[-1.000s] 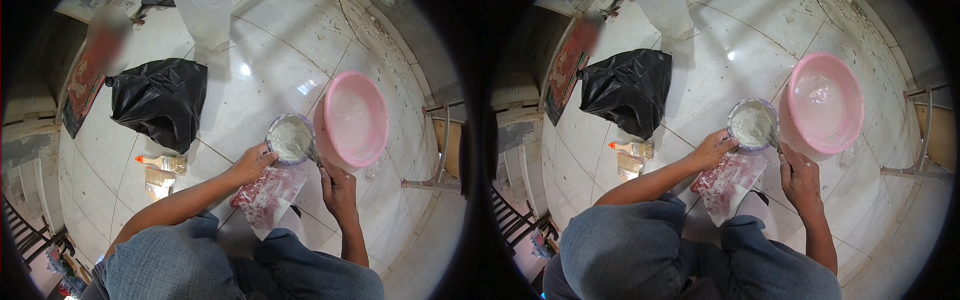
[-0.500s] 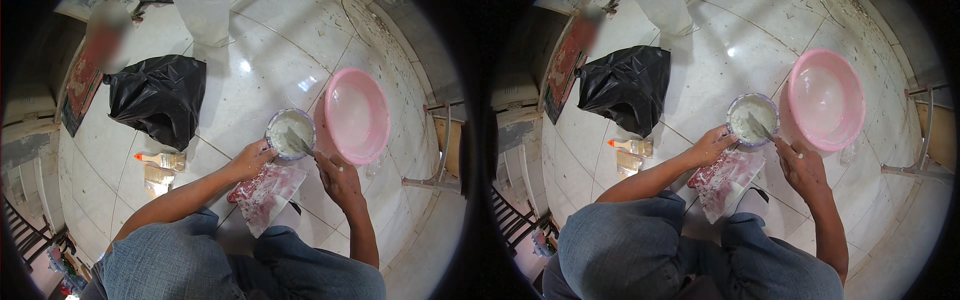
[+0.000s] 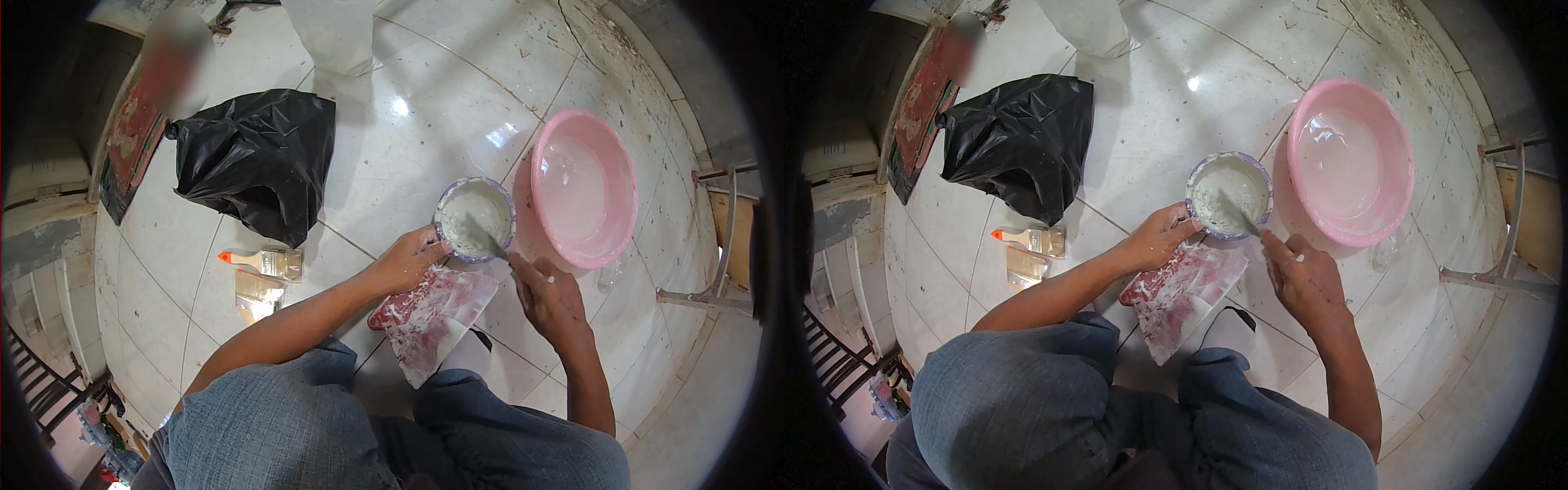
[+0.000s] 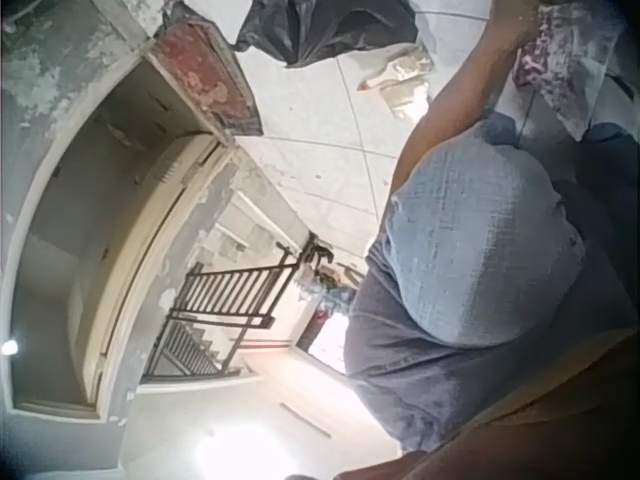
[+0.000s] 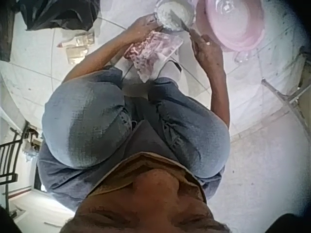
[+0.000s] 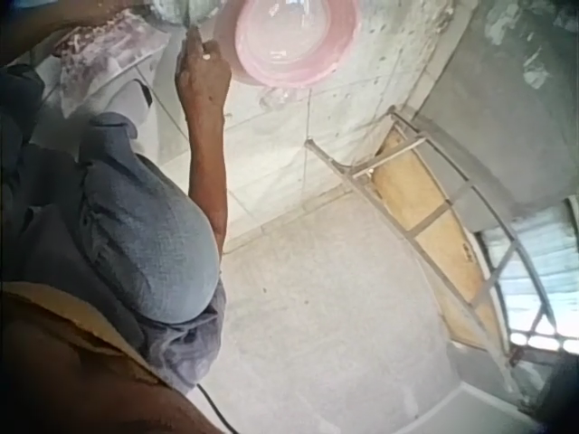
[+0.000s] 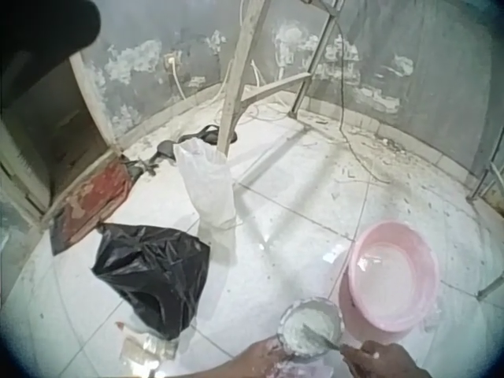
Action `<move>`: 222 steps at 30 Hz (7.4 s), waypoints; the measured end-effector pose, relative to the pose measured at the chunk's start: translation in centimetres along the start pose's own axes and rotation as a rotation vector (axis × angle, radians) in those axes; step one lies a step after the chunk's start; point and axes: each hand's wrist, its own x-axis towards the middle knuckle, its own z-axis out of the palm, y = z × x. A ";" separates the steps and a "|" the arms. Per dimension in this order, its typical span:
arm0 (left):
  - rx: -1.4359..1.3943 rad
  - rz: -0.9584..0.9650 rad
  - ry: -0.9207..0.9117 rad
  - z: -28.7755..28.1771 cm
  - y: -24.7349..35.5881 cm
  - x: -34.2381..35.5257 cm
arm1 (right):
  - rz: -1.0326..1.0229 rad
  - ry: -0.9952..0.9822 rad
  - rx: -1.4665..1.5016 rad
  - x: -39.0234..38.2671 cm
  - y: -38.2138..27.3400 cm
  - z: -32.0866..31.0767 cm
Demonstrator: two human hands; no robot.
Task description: Mixes wall filler and applies it to gaps or holes in a concrete wall using a putty knife.
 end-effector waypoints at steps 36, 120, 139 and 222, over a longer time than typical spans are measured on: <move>-0.011 -0.045 -0.022 -0.5 0.4 0.1 | 0.161 0.136 0.144 -0.1 -0.4 2.1; 0.249 0.035 0.136 -2.3 2.2 2.1 | 0.155 0.275 0.021 -0.8 0.4 2.3; 0.266 0.010 0.332 -1.9 31.0 -14.7 | 0.003 0.078 -0.027 2.6 -16.8 -25.9; 1.192 0.209 0.369 -36.8 85.5 -35.6 | 0.534 1.820 0.324 14.4 -27.6 -74.5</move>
